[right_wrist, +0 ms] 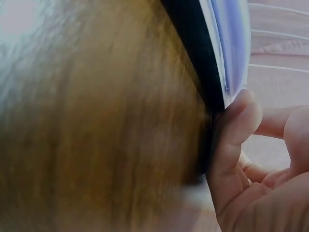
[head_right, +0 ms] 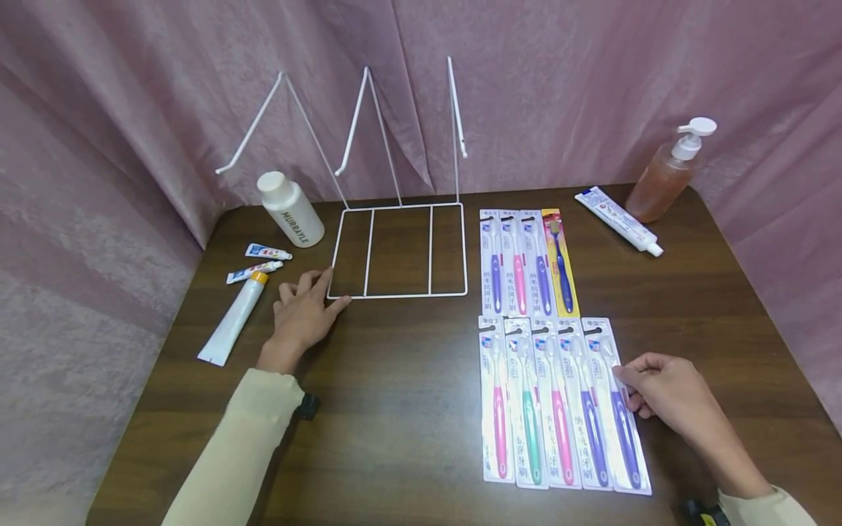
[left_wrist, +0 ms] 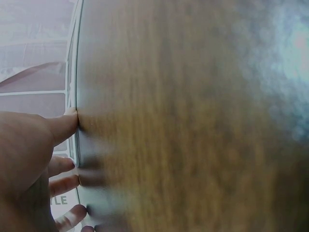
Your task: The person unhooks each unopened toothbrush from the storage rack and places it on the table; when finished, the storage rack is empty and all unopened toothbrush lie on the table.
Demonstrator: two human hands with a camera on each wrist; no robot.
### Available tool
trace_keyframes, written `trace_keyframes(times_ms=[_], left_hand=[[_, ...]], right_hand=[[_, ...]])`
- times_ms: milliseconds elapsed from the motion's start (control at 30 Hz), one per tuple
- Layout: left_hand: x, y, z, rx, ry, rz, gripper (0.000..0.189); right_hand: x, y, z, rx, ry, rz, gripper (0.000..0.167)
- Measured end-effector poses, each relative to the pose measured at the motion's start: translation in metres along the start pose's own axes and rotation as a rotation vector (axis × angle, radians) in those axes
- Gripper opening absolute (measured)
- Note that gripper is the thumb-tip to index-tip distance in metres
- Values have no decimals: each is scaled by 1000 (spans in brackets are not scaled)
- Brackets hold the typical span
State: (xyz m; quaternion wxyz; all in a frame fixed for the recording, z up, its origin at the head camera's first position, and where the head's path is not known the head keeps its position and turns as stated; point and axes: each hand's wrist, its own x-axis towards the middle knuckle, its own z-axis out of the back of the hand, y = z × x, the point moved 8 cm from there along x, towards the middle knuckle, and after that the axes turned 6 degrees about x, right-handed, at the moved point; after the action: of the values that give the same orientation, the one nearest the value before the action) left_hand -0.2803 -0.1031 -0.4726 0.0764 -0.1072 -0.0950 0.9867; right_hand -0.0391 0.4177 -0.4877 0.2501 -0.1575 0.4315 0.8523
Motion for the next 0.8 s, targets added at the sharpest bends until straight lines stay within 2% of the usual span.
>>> trace_keyframes(times_ms=[300, 567, 800], left_hand=[[-1, 1, 1, 8, 1, 6, 80], [-1, -1, 1, 3, 0, 10, 79], [2, 1, -4, -4, -2, -1, 80]], right_hand=[[-2, 3, 3, -83, -36, 31, 42], [-1, 2, 3, -108, -35, 34, 43], [-4, 3, 2, -148, -10, 31, 48]])
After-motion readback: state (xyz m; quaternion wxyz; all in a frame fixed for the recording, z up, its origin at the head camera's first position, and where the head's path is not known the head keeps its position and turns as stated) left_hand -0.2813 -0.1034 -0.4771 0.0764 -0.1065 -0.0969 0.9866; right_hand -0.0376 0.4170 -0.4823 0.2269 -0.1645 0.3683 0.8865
